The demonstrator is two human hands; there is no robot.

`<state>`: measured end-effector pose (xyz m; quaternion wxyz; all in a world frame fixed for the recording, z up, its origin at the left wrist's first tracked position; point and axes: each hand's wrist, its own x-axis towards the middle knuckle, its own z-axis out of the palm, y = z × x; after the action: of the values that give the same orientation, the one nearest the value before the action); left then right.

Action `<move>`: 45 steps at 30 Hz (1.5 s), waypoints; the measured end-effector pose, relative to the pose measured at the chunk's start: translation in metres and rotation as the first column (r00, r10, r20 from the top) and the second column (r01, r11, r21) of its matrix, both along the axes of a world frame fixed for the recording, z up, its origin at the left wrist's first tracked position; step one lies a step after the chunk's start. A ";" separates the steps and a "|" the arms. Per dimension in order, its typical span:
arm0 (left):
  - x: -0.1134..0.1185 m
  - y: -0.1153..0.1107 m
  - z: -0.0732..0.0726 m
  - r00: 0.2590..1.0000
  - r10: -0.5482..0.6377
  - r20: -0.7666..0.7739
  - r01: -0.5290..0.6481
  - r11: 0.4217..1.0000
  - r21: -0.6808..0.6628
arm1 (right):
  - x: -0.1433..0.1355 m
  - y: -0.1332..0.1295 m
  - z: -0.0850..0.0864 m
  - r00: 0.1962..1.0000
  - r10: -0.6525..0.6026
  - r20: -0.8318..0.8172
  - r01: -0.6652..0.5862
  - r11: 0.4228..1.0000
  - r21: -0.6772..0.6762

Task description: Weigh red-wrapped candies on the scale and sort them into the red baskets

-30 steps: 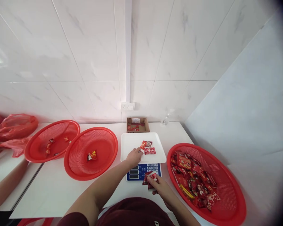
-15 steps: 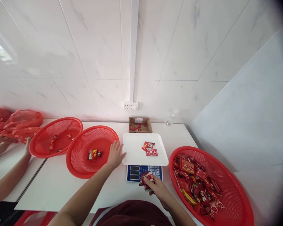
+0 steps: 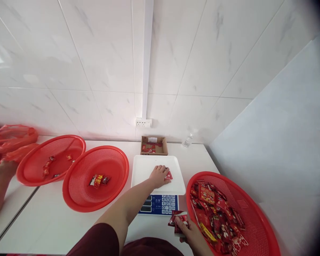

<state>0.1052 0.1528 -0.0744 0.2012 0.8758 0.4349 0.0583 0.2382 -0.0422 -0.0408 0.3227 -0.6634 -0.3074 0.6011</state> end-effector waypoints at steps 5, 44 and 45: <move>-0.007 -0.007 0.003 0.993 0.115 0.013 -0.115 0.993 -0.033 | 0.001 0.003 0.001 1.000 0.022 -0.002 -0.022 1.000 0.003; -0.099 -0.057 0.039 0.390 0.837 0.384 -0.202 0.484 -0.851 | -0.047 0.114 0.010 0.994 -0.028 -0.107 0.046 0.984 0.174; -0.099 -0.055 0.039 0.383 0.841 0.382 -0.240 0.490 -0.838 | -0.045 0.116 0.009 0.997 -0.039 -0.065 0.050 0.981 0.188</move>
<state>0.0066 0.0976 -0.0351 0.6256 0.4062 0.5772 0.3324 0.1927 0.0743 -0.0322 0.4069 -0.6178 -0.3384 0.5816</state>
